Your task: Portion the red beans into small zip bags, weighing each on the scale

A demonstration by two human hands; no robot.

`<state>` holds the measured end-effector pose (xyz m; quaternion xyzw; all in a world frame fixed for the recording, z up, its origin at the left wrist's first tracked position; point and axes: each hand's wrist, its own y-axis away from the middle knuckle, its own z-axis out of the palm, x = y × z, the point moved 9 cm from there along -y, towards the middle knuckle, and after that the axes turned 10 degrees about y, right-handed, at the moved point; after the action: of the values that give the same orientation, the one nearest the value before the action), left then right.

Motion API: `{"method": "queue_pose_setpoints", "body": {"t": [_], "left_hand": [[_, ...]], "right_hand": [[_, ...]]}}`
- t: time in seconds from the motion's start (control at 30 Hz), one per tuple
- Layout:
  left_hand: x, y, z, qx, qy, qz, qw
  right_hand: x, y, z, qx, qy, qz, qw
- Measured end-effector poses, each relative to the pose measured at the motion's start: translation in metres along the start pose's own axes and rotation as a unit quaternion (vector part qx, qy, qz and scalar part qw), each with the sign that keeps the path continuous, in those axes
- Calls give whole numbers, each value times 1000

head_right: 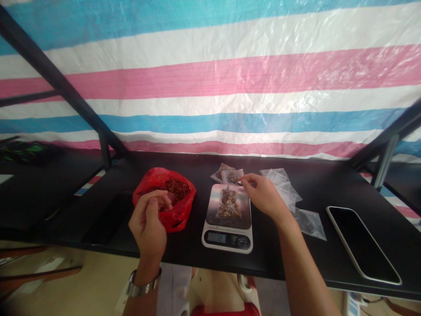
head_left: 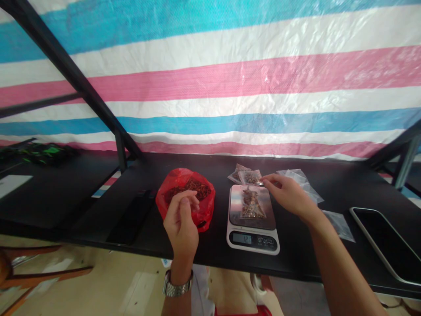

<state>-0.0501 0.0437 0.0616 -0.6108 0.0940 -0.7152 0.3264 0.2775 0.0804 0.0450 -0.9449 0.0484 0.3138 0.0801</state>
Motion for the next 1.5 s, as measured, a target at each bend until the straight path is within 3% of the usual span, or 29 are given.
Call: {"method": "queue_pose_setpoints", "body": {"t": [0.27,0.5,0.67,0.77,0.87,0.97,1.03,1.13,1.33,1.5], "left_hand": [[-2,0,-3,5,-15,-16,1000],[-2,2,4,-16,-16,-32,999],[-11,25,33,-63,-20,-152,986],[-18,44,45,-77,26,-242,967],[-32,58,33,-32,59,-333,941],[-53,62,4,43,85,-414,905],[-62,57,-13,81,109,-434,891],[-70,47,-25,90,132,-437,885],[-72,45,-25,105,126,-444,881],[-76,43,-16,66,134,-454,878]], "right_hand": [[-14,2,14,-28,17,-59,998],[-38,8,8,-53,-103,-90,989],[-81,17,9,-84,-208,-126,966],[-109,19,22,-108,-231,-149,955],[-136,21,49,-142,-243,-163,946],[-154,22,81,-153,-219,-136,954],[-161,23,102,-161,-199,-108,961],[-167,26,124,-173,-196,-83,962],[-160,21,131,-173,-196,-57,964],[-157,21,132,-178,-206,-37,962]]}}
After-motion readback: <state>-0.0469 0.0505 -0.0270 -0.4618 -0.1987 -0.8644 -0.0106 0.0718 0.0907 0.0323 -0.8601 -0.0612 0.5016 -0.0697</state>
